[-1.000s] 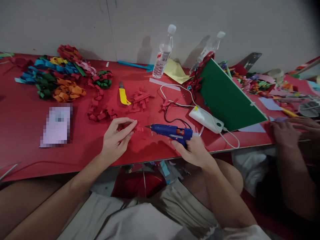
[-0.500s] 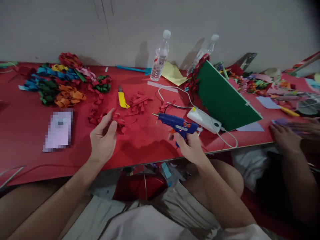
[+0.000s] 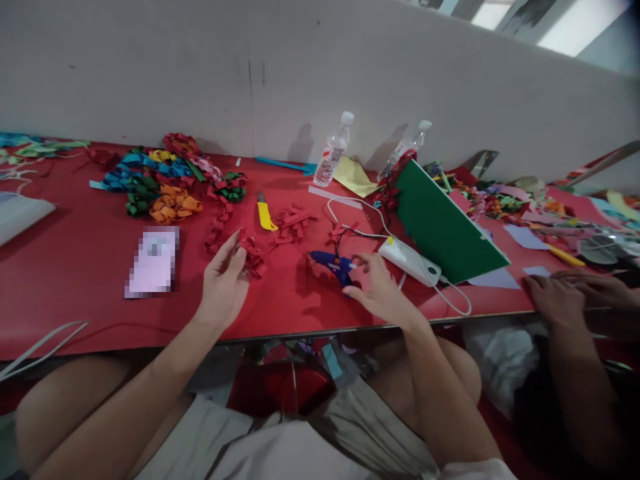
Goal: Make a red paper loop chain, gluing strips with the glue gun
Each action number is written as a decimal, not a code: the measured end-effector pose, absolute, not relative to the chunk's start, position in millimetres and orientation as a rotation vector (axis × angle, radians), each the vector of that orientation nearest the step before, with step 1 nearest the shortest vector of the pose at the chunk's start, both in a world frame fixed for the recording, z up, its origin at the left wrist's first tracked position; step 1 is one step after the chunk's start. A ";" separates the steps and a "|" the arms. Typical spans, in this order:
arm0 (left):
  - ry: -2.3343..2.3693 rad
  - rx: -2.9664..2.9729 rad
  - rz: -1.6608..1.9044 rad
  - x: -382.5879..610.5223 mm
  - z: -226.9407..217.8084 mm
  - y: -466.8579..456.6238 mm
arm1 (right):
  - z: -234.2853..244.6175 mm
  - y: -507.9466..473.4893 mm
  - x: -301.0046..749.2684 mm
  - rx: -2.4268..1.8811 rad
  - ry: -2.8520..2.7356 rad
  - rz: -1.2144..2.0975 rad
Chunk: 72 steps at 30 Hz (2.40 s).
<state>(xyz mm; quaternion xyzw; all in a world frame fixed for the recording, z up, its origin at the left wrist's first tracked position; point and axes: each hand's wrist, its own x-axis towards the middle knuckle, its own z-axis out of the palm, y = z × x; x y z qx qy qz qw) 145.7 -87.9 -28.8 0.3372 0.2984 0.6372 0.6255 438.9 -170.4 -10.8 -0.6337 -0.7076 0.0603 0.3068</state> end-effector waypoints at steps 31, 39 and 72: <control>1.118 1.456 1.338 156.2 -48.1 -105.0 | -9.7 -135.8 312.0 -1.199 -1.524 0.395; 1.058 1.296 1.252 160.2 -50.9 -110.7 | -23.5 -145.6 322.6 -1.128 -1.534 0.318; 1.172 1.596 1.384 141.8 -34.5 -106.6 | -8.1 -172.6 408.8 -1.493 -1.824 0.200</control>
